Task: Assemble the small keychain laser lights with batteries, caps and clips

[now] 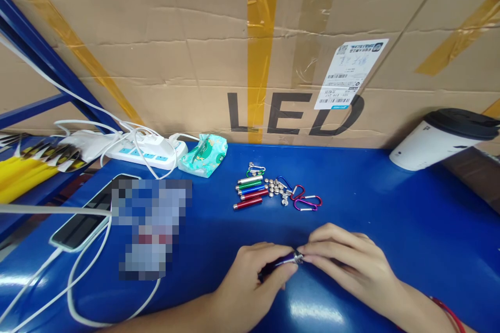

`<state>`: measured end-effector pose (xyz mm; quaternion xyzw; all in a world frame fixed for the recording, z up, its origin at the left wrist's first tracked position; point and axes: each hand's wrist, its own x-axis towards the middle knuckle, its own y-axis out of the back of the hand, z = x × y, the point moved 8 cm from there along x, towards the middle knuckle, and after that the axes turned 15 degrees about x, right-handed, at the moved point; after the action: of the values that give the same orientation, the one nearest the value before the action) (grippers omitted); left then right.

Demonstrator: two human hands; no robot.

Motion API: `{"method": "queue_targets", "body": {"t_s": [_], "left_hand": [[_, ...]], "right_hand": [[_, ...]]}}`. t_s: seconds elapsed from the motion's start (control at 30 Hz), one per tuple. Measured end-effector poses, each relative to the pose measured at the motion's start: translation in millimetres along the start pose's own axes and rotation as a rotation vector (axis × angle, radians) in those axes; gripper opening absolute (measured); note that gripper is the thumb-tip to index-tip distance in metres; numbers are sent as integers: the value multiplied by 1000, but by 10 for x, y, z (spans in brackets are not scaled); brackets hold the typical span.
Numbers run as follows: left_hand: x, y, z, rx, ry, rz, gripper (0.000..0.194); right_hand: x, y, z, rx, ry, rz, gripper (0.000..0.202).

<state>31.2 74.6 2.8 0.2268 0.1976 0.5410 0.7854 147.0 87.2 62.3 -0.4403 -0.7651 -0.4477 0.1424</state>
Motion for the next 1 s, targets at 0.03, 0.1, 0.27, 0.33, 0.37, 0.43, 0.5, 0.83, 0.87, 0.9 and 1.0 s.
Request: {"method": "queue_targets", "body": {"t_s": [0.03, 0.1, 0.27, 0.33, 0.37, 0.43, 0.5, 0.83, 0.87, 0.9, 1.0], "left_hand": [[-2, -1, 0, 0, 0, 0, 22], [-7, -2, -1, 1, 1, 1, 22], [-17, -5, 3, 5, -5, 3, 22], [-12, -4, 2, 1, -2, 1, 22], [-8, -4, 0, -3, 1, 0, 22], [-3, -3, 0, -6, 6, -2, 22], [-1, -2, 3, -5, 5, -2, 23], [-9, -5, 10, -1, 0, 5, 22], [-12, -5, 9, -4, 2, 4, 23], [-14, -6, 9, -7, 3, 1, 23], [-18, -3, 7, -9, 5, -3, 23]], "right_hand": [[5, -1, -2, 2, 0, -1, 23], [14, -2, -10, -3, 1, -3, 24], [22, 5, -27, -38, 11, 8, 27], [18, 0, -15, -21, 7, 3, 25], [16, -3, -10, -6, 8, 0, 24], [11, -7, -7, 18, 16, -6, 22], [8, -8, -7, 27, 24, -9, 21], [-40, -30, 37, 34, 15, -29, 16], [-41, -33, 41, 33, 15, -30, 16], [-40, -33, 42, 32, 15, -29, 16], [-25, -23, 29, 19, 17, -16, 17]]}}
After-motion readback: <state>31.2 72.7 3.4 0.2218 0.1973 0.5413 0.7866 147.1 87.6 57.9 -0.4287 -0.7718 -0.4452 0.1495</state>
